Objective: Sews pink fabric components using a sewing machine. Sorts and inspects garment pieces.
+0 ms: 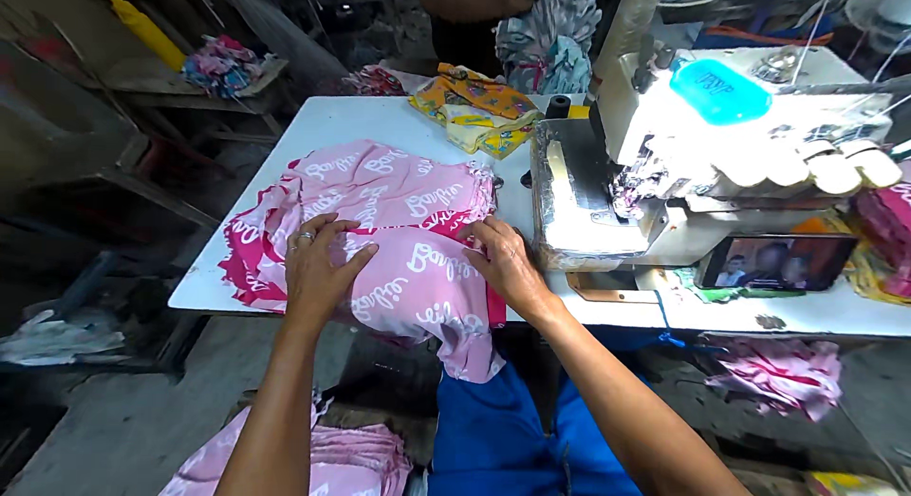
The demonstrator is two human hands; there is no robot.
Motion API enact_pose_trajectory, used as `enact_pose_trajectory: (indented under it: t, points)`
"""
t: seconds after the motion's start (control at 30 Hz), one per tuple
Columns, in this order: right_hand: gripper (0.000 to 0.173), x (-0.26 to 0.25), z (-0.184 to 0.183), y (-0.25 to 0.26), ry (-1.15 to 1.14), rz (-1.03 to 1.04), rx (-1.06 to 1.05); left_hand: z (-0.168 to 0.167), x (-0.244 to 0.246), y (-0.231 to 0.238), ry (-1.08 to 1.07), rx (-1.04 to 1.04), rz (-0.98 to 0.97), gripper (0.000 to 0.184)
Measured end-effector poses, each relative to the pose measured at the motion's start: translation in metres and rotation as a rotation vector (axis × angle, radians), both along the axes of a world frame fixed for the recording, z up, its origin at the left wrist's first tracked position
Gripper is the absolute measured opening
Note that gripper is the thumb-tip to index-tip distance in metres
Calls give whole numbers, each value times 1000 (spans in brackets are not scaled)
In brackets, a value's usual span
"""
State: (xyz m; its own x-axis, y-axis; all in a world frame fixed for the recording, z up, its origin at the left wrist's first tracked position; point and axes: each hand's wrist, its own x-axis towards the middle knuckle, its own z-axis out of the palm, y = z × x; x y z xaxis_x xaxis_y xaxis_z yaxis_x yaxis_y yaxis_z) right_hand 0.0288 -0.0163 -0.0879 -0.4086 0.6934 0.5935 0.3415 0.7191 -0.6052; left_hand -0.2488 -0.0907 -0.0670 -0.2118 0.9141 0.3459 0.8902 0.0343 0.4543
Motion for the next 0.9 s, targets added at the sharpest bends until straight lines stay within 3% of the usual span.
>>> enact_pose_trajectory:
  t: [0.3, 0.4, 0.53, 0.67, 0.8, 0.9]
  points:
    - [17, 6, 0, -2, 286, 149, -338, 2, 2, 0, -13, -4, 3, 47]
    - [22, 8, 9, -8, 131, 31, -393, 2, 2, 1, -8, -12, 8, 45]
    - [16, -2, 7, -10, 9, -128, -231, 1, 4, 2, 21, -23, 18, 43]
    - [20, -5, 0, -5, -49, -158, -231, 3, 11, 2, -35, 79, -2, 41]
    - [20, 1, -2, -10, -11, -115, -204, 27, 40, -13, -43, 220, -71, 33]
    - [20, 13, 4, -25, -11, -76, -248, 72, 61, -35, 162, 293, -189, 32]
